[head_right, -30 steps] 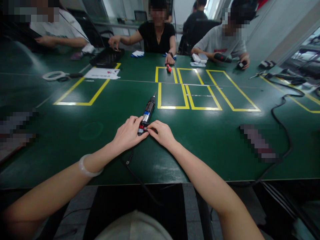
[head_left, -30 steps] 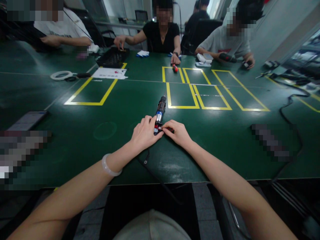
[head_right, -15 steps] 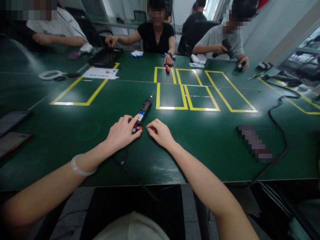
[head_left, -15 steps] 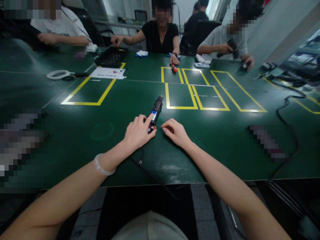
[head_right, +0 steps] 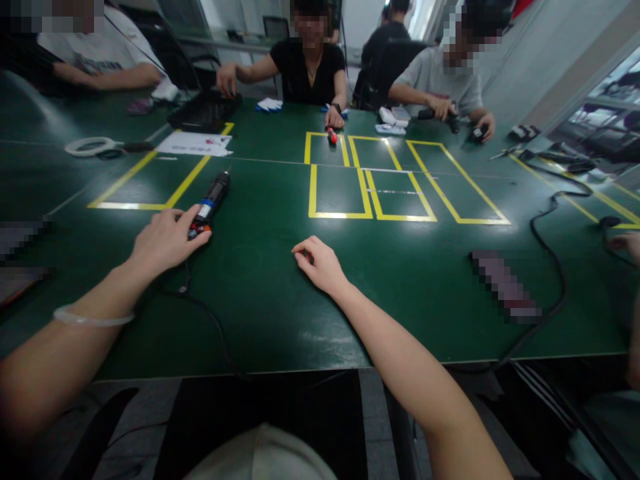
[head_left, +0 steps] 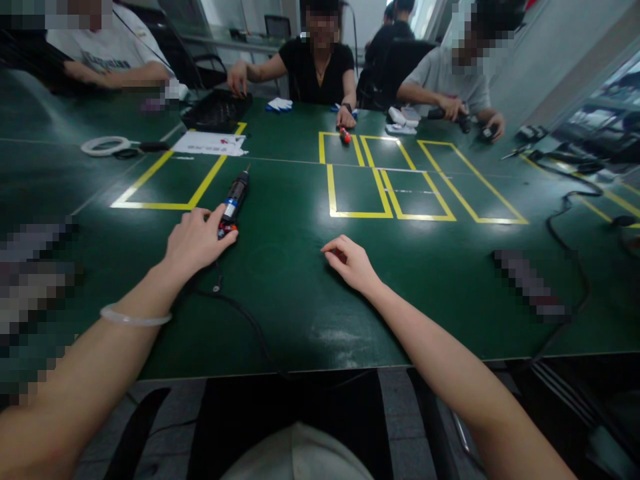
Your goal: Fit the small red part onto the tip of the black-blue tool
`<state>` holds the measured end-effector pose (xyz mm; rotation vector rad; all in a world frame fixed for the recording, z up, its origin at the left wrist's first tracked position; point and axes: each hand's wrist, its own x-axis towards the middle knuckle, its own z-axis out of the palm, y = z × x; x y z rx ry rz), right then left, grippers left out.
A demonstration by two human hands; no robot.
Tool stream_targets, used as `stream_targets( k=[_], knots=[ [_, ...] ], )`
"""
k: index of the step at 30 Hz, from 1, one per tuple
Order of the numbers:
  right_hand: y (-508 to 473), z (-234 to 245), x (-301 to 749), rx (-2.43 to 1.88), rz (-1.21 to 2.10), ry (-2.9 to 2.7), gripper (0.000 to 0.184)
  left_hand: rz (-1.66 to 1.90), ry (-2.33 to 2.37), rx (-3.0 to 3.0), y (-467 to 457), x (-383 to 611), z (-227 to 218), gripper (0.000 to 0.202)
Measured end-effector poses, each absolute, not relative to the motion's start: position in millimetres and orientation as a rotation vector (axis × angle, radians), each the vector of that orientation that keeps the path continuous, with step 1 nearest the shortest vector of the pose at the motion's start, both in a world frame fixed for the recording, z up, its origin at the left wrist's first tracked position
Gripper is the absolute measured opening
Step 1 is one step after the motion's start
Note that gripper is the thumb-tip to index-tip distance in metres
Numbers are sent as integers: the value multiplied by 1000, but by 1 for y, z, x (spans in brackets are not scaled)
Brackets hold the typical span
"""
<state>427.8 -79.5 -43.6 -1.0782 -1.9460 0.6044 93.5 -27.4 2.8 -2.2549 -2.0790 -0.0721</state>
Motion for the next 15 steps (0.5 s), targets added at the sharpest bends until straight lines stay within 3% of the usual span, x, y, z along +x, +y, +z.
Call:
stream_targets(
  k=[15],
  knots=[
    [-78, -45, 429, -1088, 630, -1974, 11, 96, -2353, -1917, 2, -24, -2, 77]
  ],
)
